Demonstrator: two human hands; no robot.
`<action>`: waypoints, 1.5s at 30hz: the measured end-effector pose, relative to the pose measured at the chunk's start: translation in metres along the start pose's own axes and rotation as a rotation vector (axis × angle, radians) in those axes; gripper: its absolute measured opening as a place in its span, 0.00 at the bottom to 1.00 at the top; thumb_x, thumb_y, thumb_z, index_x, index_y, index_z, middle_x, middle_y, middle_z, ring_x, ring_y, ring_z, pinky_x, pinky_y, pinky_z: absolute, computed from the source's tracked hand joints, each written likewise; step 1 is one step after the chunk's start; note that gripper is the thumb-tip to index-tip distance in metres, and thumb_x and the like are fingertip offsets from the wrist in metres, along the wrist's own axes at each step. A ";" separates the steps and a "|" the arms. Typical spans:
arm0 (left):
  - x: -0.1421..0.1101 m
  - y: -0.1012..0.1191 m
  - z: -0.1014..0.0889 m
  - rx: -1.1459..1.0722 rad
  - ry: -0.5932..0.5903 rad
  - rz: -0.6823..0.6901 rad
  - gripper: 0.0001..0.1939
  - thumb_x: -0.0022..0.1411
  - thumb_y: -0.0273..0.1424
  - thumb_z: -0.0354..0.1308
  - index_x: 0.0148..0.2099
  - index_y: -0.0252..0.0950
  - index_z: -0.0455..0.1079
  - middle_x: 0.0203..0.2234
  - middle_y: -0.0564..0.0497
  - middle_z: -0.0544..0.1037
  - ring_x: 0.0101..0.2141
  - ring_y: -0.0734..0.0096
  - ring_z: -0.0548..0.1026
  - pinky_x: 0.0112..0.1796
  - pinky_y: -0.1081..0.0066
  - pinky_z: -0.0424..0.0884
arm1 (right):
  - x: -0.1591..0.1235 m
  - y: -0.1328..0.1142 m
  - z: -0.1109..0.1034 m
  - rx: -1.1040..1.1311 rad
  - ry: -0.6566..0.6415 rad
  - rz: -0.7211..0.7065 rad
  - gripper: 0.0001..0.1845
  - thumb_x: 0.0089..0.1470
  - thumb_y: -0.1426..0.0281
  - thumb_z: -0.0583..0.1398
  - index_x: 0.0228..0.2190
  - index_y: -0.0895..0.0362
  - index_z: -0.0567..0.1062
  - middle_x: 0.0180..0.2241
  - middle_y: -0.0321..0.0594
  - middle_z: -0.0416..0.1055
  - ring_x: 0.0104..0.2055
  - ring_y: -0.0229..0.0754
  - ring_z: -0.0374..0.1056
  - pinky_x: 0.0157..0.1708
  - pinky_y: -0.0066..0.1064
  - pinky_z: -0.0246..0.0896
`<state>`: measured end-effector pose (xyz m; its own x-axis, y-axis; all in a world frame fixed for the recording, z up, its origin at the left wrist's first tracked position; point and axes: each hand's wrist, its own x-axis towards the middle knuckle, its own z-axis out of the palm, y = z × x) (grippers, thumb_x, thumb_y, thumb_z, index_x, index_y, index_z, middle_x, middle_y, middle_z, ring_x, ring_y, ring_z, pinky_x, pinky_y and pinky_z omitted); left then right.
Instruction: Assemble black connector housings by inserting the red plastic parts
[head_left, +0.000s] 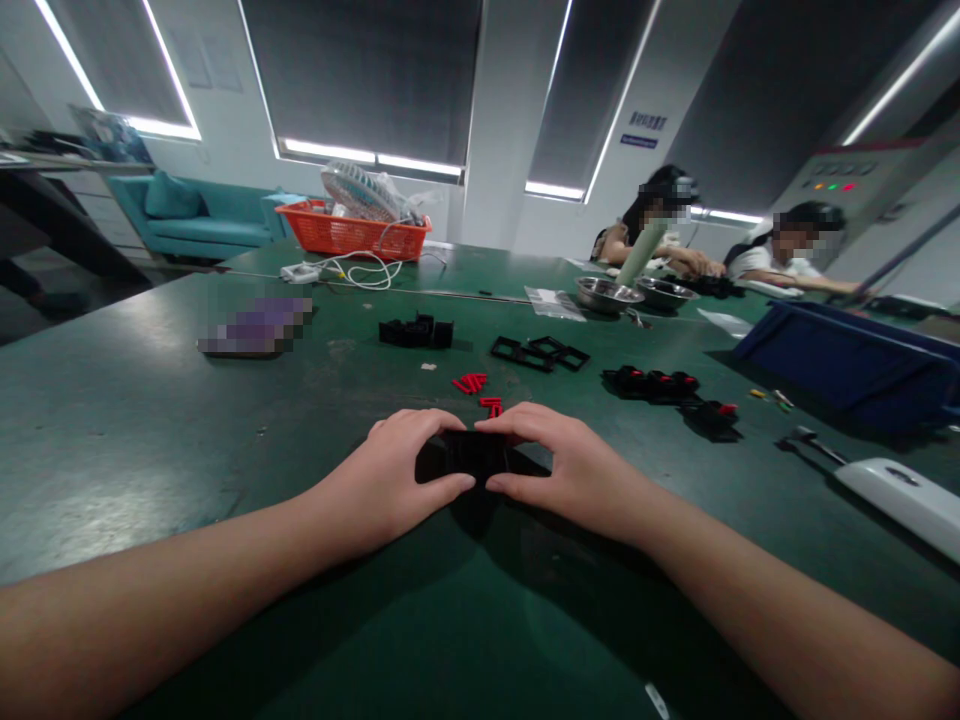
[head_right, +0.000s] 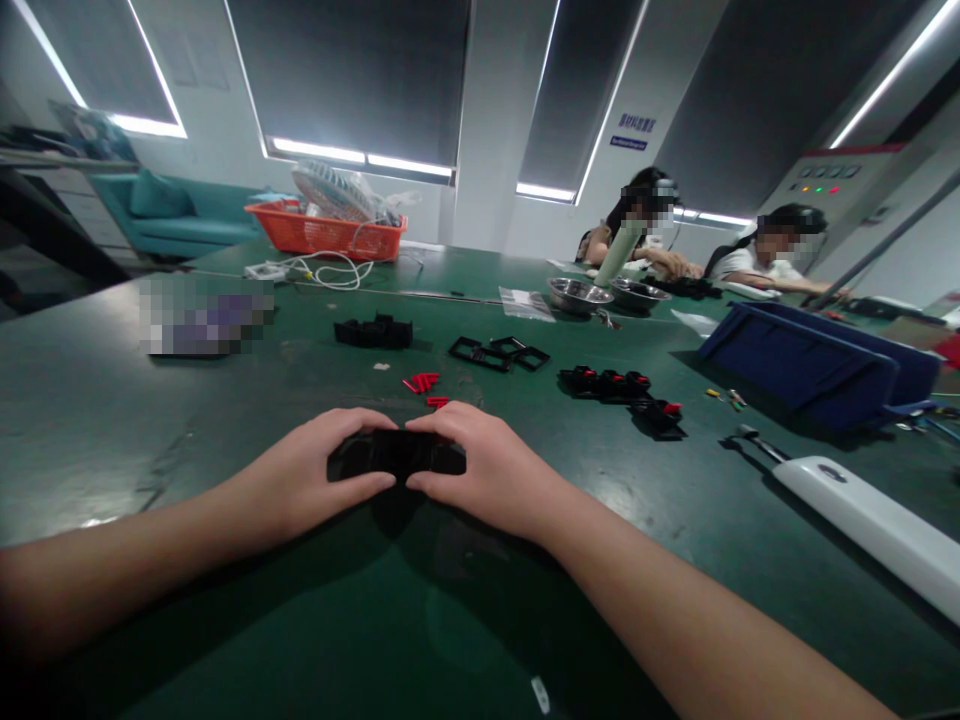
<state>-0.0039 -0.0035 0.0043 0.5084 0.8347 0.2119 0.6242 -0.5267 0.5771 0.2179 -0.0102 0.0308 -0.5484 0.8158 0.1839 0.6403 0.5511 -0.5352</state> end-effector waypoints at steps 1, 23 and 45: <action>0.000 0.000 0.000 0.000 -0.001 -0.003 0.18 0.60 0.37 0.59 0.51 0.38 0.70 0.47 0.45 0.77 0.50 0.52 0.72 0.53 0.53 0.66 | 0.000 0.000 0.000 0.001 0.001 0.005 0.22 0.52 0.71 0.67 0.49 0.57 0.75 0.47 0.45 0.74 0.50 0.46 0.70 0.51 0.41 0.64; 0.001 0.001 0.000 -0.013 -0.006 -0.008 0.17 0.58 0.36 0.59 0.50 0.38 0.70 0.45 0.46 0.78 0.48 0.53 0.73 0.51 0.54 0.66 | 0.000 0.000 0.000 0.005 -0.011 0.008 0.22 0.51 0.73 0.68 0.49 0.59 0.76 0.47 0.45 0.73 0.49 0.45 0.69 0.51 0.40 0.64; 0.002 0.000 0.001 0.038 -0.013 -0.002 0.17 0.56 0.35 0.61 0.49 0.39 0.71 0.46 0.46 0.78 0.49 0.52 0.73 0.51 0.54 0.66 | 0.000 -0.001 -0.001 -0.011 -0.015 0.012 0.22 0.50 0.73 0.68 0.48 0.58 0.76 0.46 0.45 0.74 0.49 0.46 0.69 0.51 0.41 0.64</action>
<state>-0.0019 -0.0021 0.0042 0.5146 0.8337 0.2004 0.6474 -0.5310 0.5468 0.2177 -0.0103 0.0321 -0.5483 0.8199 0.1649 0.6529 0.5429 -0.5283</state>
